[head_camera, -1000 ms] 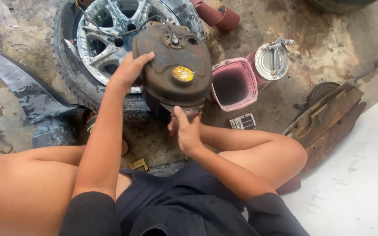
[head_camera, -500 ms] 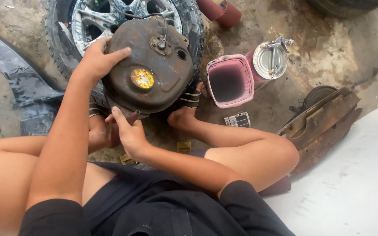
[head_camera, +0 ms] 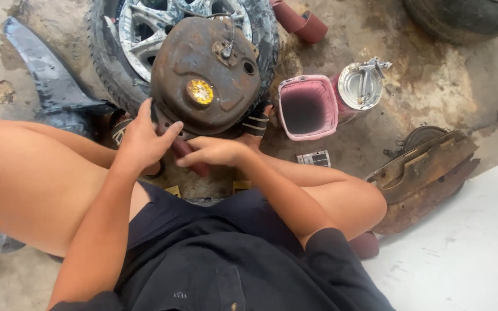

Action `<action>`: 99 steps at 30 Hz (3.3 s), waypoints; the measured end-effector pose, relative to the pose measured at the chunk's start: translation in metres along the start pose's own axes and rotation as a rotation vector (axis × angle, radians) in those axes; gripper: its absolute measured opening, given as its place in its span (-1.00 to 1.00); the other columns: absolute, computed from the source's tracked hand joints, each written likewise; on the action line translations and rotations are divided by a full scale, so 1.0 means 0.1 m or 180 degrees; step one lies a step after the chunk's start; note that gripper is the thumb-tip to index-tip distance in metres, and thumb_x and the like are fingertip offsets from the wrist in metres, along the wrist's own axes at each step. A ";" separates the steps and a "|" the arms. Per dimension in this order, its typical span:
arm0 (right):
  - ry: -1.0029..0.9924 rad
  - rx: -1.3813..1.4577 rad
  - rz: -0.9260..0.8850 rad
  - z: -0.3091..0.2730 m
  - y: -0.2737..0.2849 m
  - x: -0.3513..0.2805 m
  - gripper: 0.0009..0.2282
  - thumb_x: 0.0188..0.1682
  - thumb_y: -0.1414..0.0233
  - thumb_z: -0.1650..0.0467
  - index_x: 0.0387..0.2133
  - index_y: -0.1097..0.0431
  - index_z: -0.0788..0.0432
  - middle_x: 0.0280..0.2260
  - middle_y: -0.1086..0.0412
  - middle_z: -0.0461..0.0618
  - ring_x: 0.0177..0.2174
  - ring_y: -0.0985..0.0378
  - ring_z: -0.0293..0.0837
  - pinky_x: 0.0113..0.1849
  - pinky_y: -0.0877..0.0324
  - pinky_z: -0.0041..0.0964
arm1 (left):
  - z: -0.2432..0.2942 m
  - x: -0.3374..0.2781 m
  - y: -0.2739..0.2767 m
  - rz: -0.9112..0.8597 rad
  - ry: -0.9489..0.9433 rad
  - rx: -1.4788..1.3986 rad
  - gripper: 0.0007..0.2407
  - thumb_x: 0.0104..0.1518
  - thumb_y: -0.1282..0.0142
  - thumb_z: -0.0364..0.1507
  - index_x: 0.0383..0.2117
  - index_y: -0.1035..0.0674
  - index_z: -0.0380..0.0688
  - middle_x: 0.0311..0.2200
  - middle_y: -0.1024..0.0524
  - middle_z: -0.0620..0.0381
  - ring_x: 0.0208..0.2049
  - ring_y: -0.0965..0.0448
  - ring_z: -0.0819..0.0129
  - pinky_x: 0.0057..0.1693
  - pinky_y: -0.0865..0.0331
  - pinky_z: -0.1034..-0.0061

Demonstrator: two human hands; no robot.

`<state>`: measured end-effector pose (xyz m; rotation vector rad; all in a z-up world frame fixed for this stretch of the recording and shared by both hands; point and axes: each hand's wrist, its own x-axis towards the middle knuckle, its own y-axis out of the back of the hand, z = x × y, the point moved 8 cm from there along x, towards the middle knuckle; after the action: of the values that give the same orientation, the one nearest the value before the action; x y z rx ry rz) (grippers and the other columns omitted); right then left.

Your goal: The person sits on the floor and uses a sanding block to sand the surface of a brake drum resting on a tire. The person repeatedly rubs the sanding block over the drum's face, focusing on a central area with a yellow sticker.

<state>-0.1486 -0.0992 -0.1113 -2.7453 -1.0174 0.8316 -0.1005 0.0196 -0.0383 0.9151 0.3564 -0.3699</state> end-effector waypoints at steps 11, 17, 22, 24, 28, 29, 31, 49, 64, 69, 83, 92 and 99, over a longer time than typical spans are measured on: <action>0.0191 0.0062 0.2046 0.88 2.81 -0.91 -0.62 -0.11 -0.19 0.51 0.01 -0.38 0.08 -0.38 -0.47 0.01 -0.44 -0.62 -0.05 -0.46 -0.58 -0.14 | -0.07 0.14 0.04 0.0378 -0.0785 -0.1814 -0.40 0.30 -0.12 -0.41 0.40 -0.09 -0.35 -0.56 -0.61 0.00 -0.55 -0.70 0.25 -0.24 -0.68 0.45; -0.1604 -0.1505 0.4272 3.02 4.43 -1.16 -0.58 -0.37 -0.22 0.43 -0.16 -0.58 -0.17 -0.30 -0.57 -0.08 -0.18 -0.64 0.01 -0.18 -0.56 -0.10 | -0.11 0.44 0.05 0.0953 -0.1286 -0.2600 -0.57 0.38 -0.04 -0.48 0.33 -0.24 -0.31 -0.60 -0.56 -0.12 -0.55 -0.70 0.14 -0.34 -0.74 0.37; -0.1679 -0.1440 0.4083 3.00 4.23 -0.98 -0.64 -0.30 -0.14 0.47 -0.16 -0.58 -0.02 -0.27 -0.55 0.03 -0.14 -0.61 0.14 -0.13 -0.53 0.09 | -0.14 0.66 0.03 0.1032 -0.1434 -0.3065 -0.63 0.41 0.05 -0.48 0.33 -0.31 -0.20 -0.53 -0.59 -0.14 -0.51 -0.72 0.18 -0.27 -0.82 0.34; -0.1679 -0.1742 0.3755 2.88 4.12 -0.92 -0.56 -0.33 -0.16 0.48 -0.08 -0.55 0.09 -0.19 -0.54 0.16 -0.06 -0.58 0.20 -0.06 -0.48 0.17 | -0.25 0.81 -0.05 0.1101 -0.1462 -0.3136 -0.69 0.42 0.11 -0.48 0.27 -0.40 -0.17 -0.49 -0.59 -0.15 -0.51 -0.71 0.18 -0.28 -0.79 0.36; -0.1266 0.0428 0.3938 2.36 3.55 -1.05 -0.46 -0.22 -0.11 0.58 0.14 -0.35 0.18 -0.20 -0.43 0.02 -0.27 -0.44 -0.10 -0.31 -0.32 -0.08 | 0.01 0.50 0.06 0.1204 -0.0956 -0.2789 -0.68 0.40 0.09 -0.39 0.25 -0.46 -0.06 -0.64 -0.32 0.32 -0.63 -0.28 0.61 -0.37 -0.50 0.64; -0.0786 0.0923 0.4002 2.16 3.45 -1.08 -0.73 -0.27 -0.04 0.56 -0.24 -0.40 0.25 -0.43 -0.43 0.11 -0.51 -0.43 -0.04 -0.52 -0.24 -0.17 | 0.01 0.48 0.05 0.1326 -0.0993 -0.2854 -0.70 0.35 -0.01 -0.35 0.18 -0.48 -0.06 -0.64 -0.31 0.32 -0.64 -0.30 0.60 -0.40 -0.48 0.62; -0.0311 0.1424 0.4095 2.19 3.59 -1.13 -0.90 -0.32 0.03 0.55 -0.62 -0.45 0.32 -0.66 -0.43 0.21 -0.75 -0.41 0.03 -0.73 -0.17 -0.26 | -0.01 0.46 -0.07 0.1387 -0.1037 -0.2936 -0.71 0.30 -0.11 -0.31 0.11 -0.50 -0.05 -0.64 -0.30 0.31 -0.66 -0.32 0.59 -0.43 -0.46 0.60; 0.3059 -0.2043 0.3504 -0.18 1.00 -0.76 -0.76 -0.03 -0.08 0.55 -0.10 -0.57 0.22 -0.02 -0.53 0.22 0.08 -0.50 0.23 0.16 -0.30 0.08 | -0.03 0.41 -0.06 0.1583 -0.1332 -0.2439 -0.57 0.34 -0.22 -0.27 0.29 -0.36 0.04 0.11 -0.44 -0.36 0.13 -0.52 -0.27 0.22 -0.42 -0.16; 0.3058 -0.1909 0.3899 -0.30 0.70 -0.79 -0.80 0.06 -0.11 0.44 -0.07 -0.56 0.19 0.03 -0.51 0.18 0.13 -0.48 0.15 0.21 -0.29 -0.03 | 0.01 0.38 -0.05 0.1883 -0.1305 -0.2093 -0.55 0.35 -0.25 -0.23 0.29 -0.37 0.07 0.26 -0.32 -0.33 0.30 -0.26 -0.34 0.28 -0.27 -0.29; 0.2686 -0.1828 0.3726 -0.25 0.83 -0.68 -0.81 0.12 -0.06 0.46 -0.06 -0.54 0.24 0.04 -0.47 0.27 0.15 -0.40 0.16 0.26 -0.17 -0.03 | 0.17 0.11 0.00 0.1408 -0.1366 -0.1697 -0.44 0.37 -0.20 -0.20 0.38 -0.23 -0.11 0.19 -0.33 -0.55 0.24 -0.25 -0.56 0.22 -0.21 -0.44; 0.2638 -0.1720 0.3817 0.12 1.25 -0.50 -0.76 0.17 -0.03 0.39 0.05 -0.50 0.17 0.13 -0.42 0.16 0.22 -0.34 0.05 0.30 -0.12 -0.09 | 0.15 0.29 -0.03 0.1508 -0.1339 -0.1275 -0.32 0.20 -0.33 -0.10 0.37 -0.31 -0.14 -0.08 -0.57 -0.45 -0.06 -0.61 -0.33 0.00 -0.50 -0.21; 0.2279 -0.1477 0.3967 0.17 1.18 -0.48 -0.76 0.18 -0.01 0.38 0.05 -0.49 0.15 0.12 -0.42 0.17 0.22 -0.33 0.03 0.30 -0.12 -0.11 | 0.03 0.38 -0.10 0.1600 -0.1427 -0.1213 -0.37 0.27 -0.26 -0.09 0.37 -0.33 -0.17 -0.37 -0.61 -0.35 -0.43 -0.68 -0.12 -0.36 -0.50 0.01; 0.1713 -0.1198 0.4211 0.71 1.90 -0.17 -0.70 0.23 0.06 0.21 0.14 -0.44 -0.05 0.21 -0.34 -0.06 0.27 -0.25 -0.12 0.36 0.05 -0.17 | -0.04 0.42 -0.14 0.1659 -0.1551 -0.1138 -0.37 0.27 -0.27 -0.10 0.37 -0.34 -0.20 -0.53 -0.58 -0.29 -0.65 -0.59 0.08 -0.54 -0.38 0.25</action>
<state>-0.0866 -0.2633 -0.2152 -3.4133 0.9470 -0.1699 -0.0702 0.0083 -0.0692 0.5134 -0.2610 -0.0348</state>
